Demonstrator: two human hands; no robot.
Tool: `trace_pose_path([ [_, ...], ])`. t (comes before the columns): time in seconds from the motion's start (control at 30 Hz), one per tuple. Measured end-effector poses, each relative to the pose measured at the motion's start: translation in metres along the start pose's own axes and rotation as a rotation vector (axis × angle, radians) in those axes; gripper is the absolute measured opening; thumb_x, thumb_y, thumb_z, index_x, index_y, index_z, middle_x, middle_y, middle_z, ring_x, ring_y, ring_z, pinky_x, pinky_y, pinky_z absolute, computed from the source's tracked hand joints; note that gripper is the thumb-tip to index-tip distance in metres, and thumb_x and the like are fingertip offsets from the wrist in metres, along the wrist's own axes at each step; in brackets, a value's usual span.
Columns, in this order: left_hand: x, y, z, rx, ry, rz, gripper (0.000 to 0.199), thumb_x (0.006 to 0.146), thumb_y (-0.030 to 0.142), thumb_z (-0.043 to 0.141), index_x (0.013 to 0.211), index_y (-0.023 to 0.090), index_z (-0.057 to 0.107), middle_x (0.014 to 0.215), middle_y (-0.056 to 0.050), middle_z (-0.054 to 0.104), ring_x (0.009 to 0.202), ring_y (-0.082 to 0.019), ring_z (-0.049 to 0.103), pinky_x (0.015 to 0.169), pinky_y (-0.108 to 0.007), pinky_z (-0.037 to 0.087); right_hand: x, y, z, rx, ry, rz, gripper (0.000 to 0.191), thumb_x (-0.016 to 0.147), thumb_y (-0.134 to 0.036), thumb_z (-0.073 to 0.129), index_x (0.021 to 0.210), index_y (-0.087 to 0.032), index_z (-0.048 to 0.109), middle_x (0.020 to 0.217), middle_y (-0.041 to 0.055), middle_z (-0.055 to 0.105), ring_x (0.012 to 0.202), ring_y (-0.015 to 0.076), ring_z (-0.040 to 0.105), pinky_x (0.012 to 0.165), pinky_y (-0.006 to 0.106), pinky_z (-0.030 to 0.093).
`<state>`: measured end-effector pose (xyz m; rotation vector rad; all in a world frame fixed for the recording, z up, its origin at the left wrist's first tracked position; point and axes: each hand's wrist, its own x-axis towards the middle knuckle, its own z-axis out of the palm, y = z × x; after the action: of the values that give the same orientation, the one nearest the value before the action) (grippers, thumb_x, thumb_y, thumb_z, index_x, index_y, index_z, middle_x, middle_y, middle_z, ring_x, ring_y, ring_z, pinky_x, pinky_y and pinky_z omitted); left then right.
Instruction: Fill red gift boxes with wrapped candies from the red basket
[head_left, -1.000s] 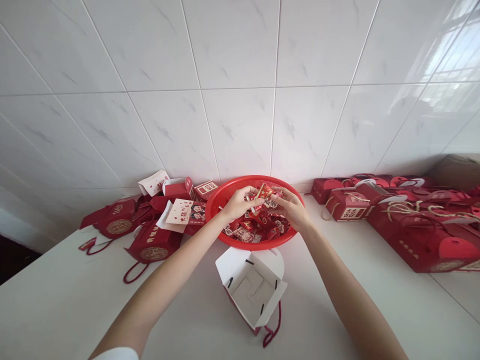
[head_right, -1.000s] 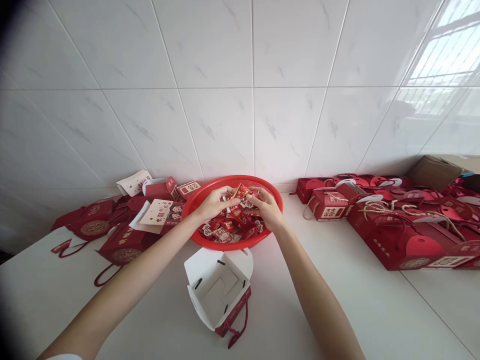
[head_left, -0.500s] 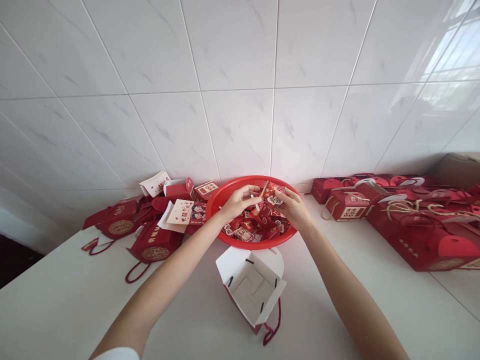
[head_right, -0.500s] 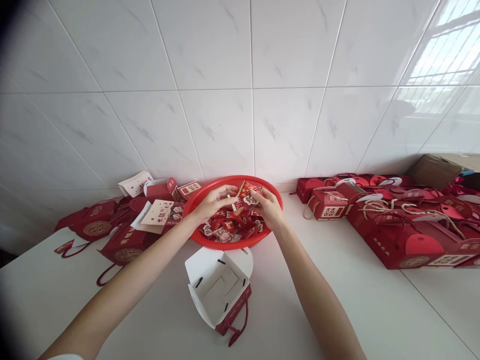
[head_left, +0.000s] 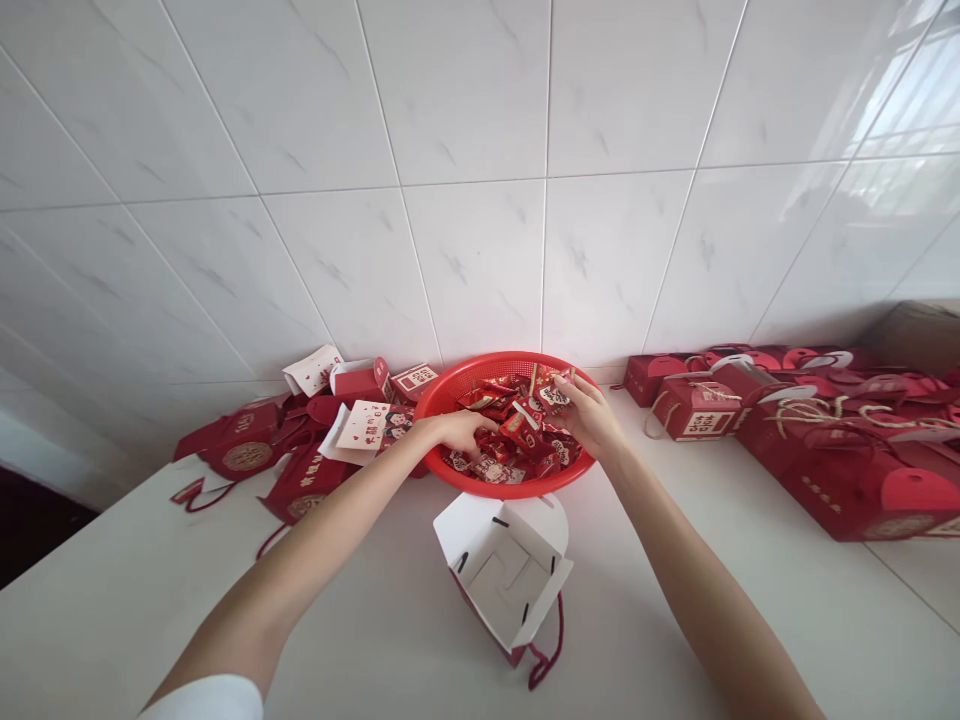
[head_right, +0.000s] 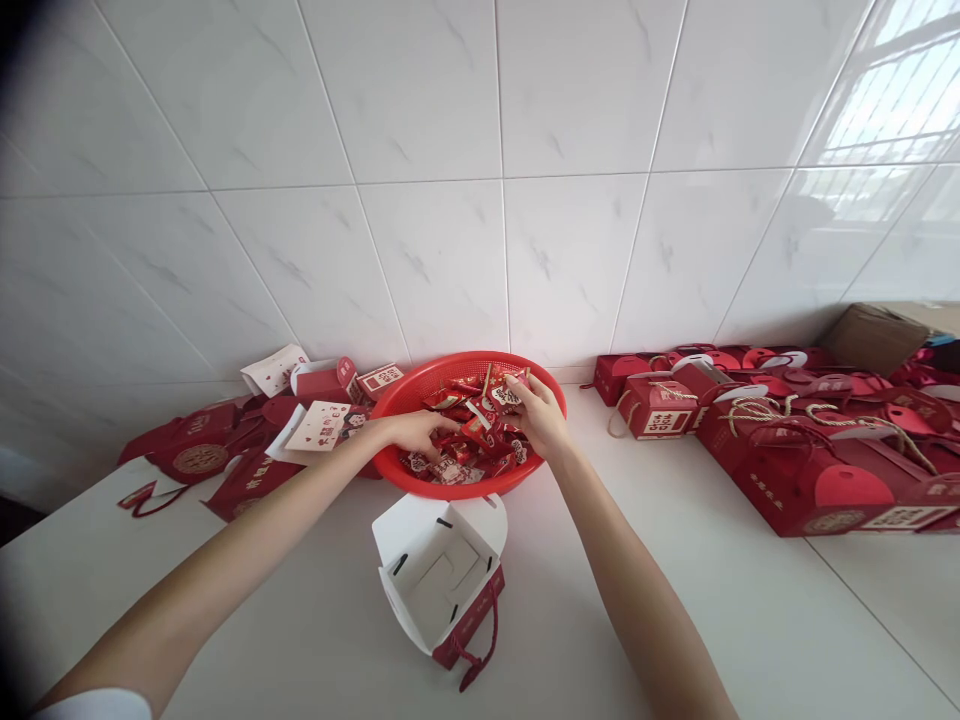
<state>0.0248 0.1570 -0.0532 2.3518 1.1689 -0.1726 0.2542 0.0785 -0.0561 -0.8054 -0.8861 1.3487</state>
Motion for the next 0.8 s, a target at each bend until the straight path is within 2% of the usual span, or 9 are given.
trace_pose_path([
  [0.07, 0.002, 0.005, 0.003, 0.046, -0.035, -0.008, 0.070, 0.051, 0.030, 0.083, 0.120, 0.034, 0.073, 0.118, -0.003, 0.074, 0.101, -0.031, 0.068, 0.076, -0.029, 0.049, -0.001, 0.000, 0.001, 0.013, -0.004, -0.002, 0.039, 0.062, -0.049, 0.088, 0.085, -0.024, 0.069, 0.085, 0.0008, 0.069, 0.076, 0.0188, 0.065, 0.066, 0.034, 0.059],
  [0.17, 0.001, 0.010, 0.006, 0.083, -0.039, -0.030, 0.069, 0.051, 0.034, 0.083, 0.119, 0.032, 0.074, 0.113, -0.005, 0.074, 0.100, -0.032, 0.067, 0.076, -0.030, 0.048, -0.001, -0.001, 0.002, 0.030, 0.002, 0.003, 0.039, 0.061, -0.048, 0.089, 0.083, -0.023, 0.069, 0.084, 0.0006, 0.069, 0.076, 0.0177, 0.065, 0.063, 0.032, 0.058],
  [0.23, -0.001, 0.012, 0.007, 0.080, 0.014, -0.013, 0.054, 0.055, 0.035, 0.081, 0.109, 0.030, 0.077, 0.103, -0.005, 0.075, 0.093, -0.031, 0.067, 0.074, -0.030, 0.047, -0.002, -0.002, 0.003, 0.034, -0.001, 0.006, 0.039, 0.060, -0.048, 0.089, 0.083, -0.023, 0.069, 0.084, 0.0008, 0.069, 0.074, 0.0174, 0.064, 0.061, 0.030, 0.057],
  [0.37, -0.003, 0.017, 0.009, 0.065, 0.084, 0.011, 0.012, 0.068, 0.034, 0.070, 0.073, 0.023, 0.075, 0.078, -0.004, 0.072, 0.072, -0.024, 0.064, 0.063, -0.029, 0.043, -0.002, -0.002, 0.004, 0.020, 0.010, 0.000, 0.038, 0.061, -0.048, 0.088, 0.083, -0.023, 0.069, 0.082, 0.0006, 0.069, 0.072, 0.0174, 0.063, 0.059, 0.029, 0.054],
  [0.5, -0.003, 0.020, 0.011, 0.044, -0.051, 0.017, 0.012, 0.068, 0.029, 0.067, 0.060, 0.022, 0.072, 0.066, -0.003, 0.070, 0.062, -0.021, 0.063, 0.058, -0.028, 0.042, -0.002, -0.002, 0.005, 0.014, 0.013, 0.004, 0.038, 0.061, -0.049, 0.087, 0.082, -0.023, 0.069, 0.080, 0.0000, 0.069, 0.069, 0.0162, 0.062, 0.058, 0.028, 0.052],
  [0.57, -0.003, 0.019, 0.012, 0.050, -0.074, 0.038, 0.010, 0.063, 0.024, 0.069, 0.070, 0.023, 0.077, 0.078, -0.004, 0.074, 0.070, -0.024, 0.066, 0.063, -0.028, 0.046, -0.002, -0.002, 0.005, 0.009, 0.011, 0.006, 0.038, 0.061, -0.049, 0.087, 0.082, -0.023, 0.069, 0.080, 0.0005, 0.069, 0.070, 0.0167, 0.062, 0.058, 0.028, 0.052],
  [0.63, -0.002, 0.018, 0.013, 0.082, -0.042, 0.075, 0.036, 0.060, 0.021, 0.071, 0.094, 0.024, 0.080, 0.106, -0.007, 0.076, 0.092, -0.029, 0.069, 0.075, -0.030, 0.049, -0.003, -0.002, 0.005, -0.002, 0.006, 0.000, 0.038, 0.061, -0.050, 0.086, 0.081, -0.023, 0.068, 0.080, 0.0006, 0.070, 0.072, 0.0176, 0.063, 0.059, 0.028, 0.052],
  [0.7, -0.001, 0.017, 0.013, 0.132, -0.025, 0.091, 0.060, 0.058, 0.020, 0.072, 0.117, 0.026, 0.074, 0.129, -0.010, 0.068, 0.113, -0.033, 0.064, 0.086, -0.032, 0.049, -0.003, -0.002, 0.005, -0.009, 0.005, -0.003, 0.038, 0.062, -0.050, 0.086, 0.080, -0.023, 0.067, 0.079, 0.0004, 0.070, 0.072, 0.0179, 0.064, 0.059, 0.028, 0.051],
  [0.8, -0.001, 0.019, 0.013, 0.171, -0.097, 0.058, 0.068, 0.060, 0.024, 0.072, 0.128, 0.026, 0.069, 0.130, -0.011, 0.068, 0.114, -0.034, 0.064, 0.086, -0.033, 0.050, -0.003, -0.002, 0.005, 0.005, 0.029, -0.008, 0.039, 0.060, -0.050, 0.086, 0.080, -0.022, 0.068, 0.079, -0.0002, 0.070, 0.070, 0.0169, 0.064, 0.060, 0.029, 0.051],
])
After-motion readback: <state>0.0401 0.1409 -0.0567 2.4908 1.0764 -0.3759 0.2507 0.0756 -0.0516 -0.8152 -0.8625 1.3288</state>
